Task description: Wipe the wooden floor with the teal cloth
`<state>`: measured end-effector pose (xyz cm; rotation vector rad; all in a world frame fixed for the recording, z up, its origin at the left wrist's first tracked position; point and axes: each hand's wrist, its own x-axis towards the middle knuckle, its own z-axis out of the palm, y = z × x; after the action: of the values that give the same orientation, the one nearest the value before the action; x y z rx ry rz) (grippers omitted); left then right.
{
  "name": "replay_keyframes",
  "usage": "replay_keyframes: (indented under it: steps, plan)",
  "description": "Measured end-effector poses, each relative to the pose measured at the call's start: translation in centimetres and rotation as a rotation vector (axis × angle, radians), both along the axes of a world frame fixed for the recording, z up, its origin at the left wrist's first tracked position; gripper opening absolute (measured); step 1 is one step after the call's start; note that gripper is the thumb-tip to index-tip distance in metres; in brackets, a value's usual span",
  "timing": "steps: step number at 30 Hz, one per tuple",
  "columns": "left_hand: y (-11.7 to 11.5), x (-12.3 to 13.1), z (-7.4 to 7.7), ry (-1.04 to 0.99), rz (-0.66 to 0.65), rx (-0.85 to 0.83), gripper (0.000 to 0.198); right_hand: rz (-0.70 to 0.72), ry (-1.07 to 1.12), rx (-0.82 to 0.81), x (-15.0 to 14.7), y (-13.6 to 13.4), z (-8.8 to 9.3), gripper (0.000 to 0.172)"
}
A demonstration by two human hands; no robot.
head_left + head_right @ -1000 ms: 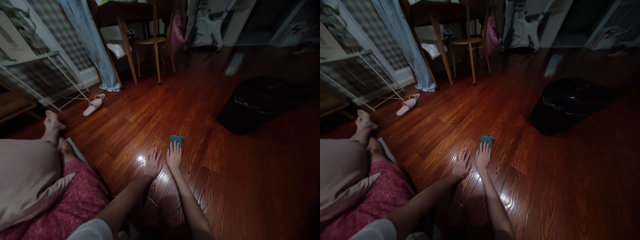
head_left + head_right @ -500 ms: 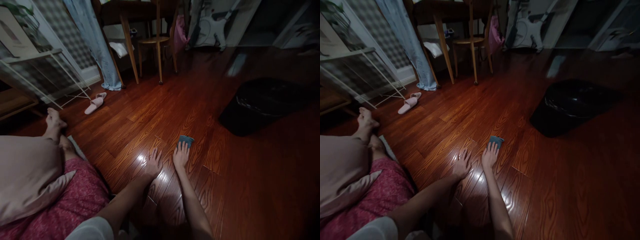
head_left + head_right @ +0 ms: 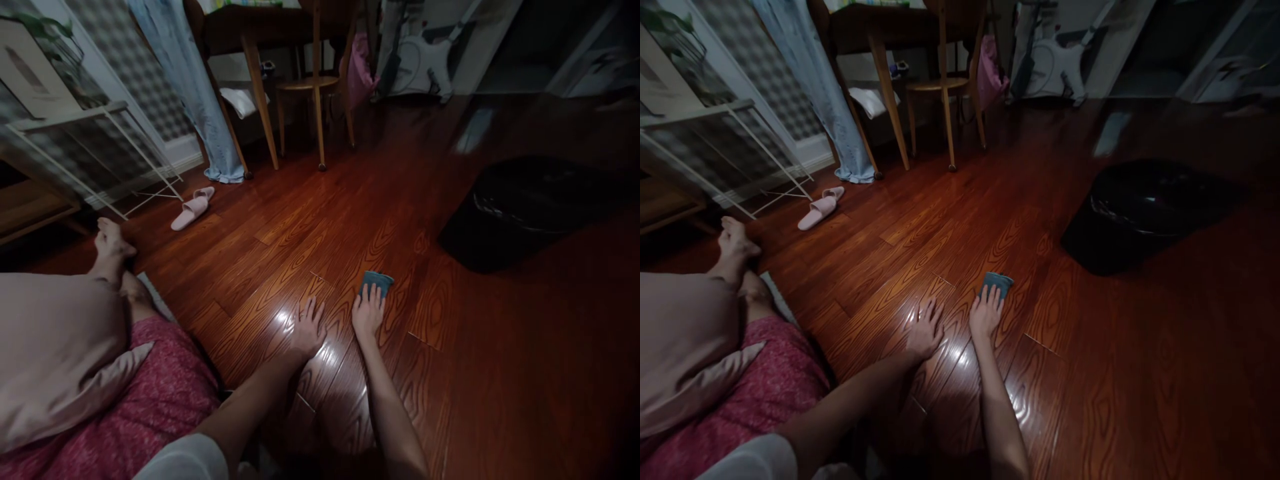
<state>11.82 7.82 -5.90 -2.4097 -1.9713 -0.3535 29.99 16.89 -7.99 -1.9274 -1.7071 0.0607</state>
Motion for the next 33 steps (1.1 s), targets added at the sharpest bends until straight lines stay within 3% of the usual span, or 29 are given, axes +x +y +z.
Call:
replay_keyframes:
  steps: [9,12,16,19,22,28,30,33]
  plan:
    - [0.0,0.1,0.3,0.023,0.007,0.014,0.061,0.238,-0.035,0.01,-4.7,-1.9,0.5,0.053]
    - [0.0,0.1,0.3,0.022,0.006,0.006,0.062,0.196,-0.024,0.018,-2.9,-1.1,0.2,0.053]
    - [0.0,0.1,0.2,0.003,0.003,0.0,0.064,-0.023,-0.009,0.008,1.6,0.4,-0.3,0.055]
    - [0.0,0.1,0.2,-0.01,0.006,0.002,0.063,-0.121,-0.004,-0.007,3.1,0.9,-0.5,0.057]
    - [-0.1,0.0,0.2,-0.015,0.006,0.011,0.064,-0.064,-0.016,-0.03,1.7,0.4,-0.5,0.058]
    - [-0.1,0.0,0.2,0.006,0.0,0.012,0.062,0.208,-0.05,-0.009,-2.8,-0.8,-0.1,0.054]
    - [0.0,0.0,0.1,0.011,0.004,0.012,0.062,0.201,-0.05,0.006,-2.2,-0.6,-0.1,0.053]
    - [0.0,0.1,0.2,0.013,0.009,0.008,0.064,0.066,-0.03,0.013,1.0,0.2,-0.5,0.054]
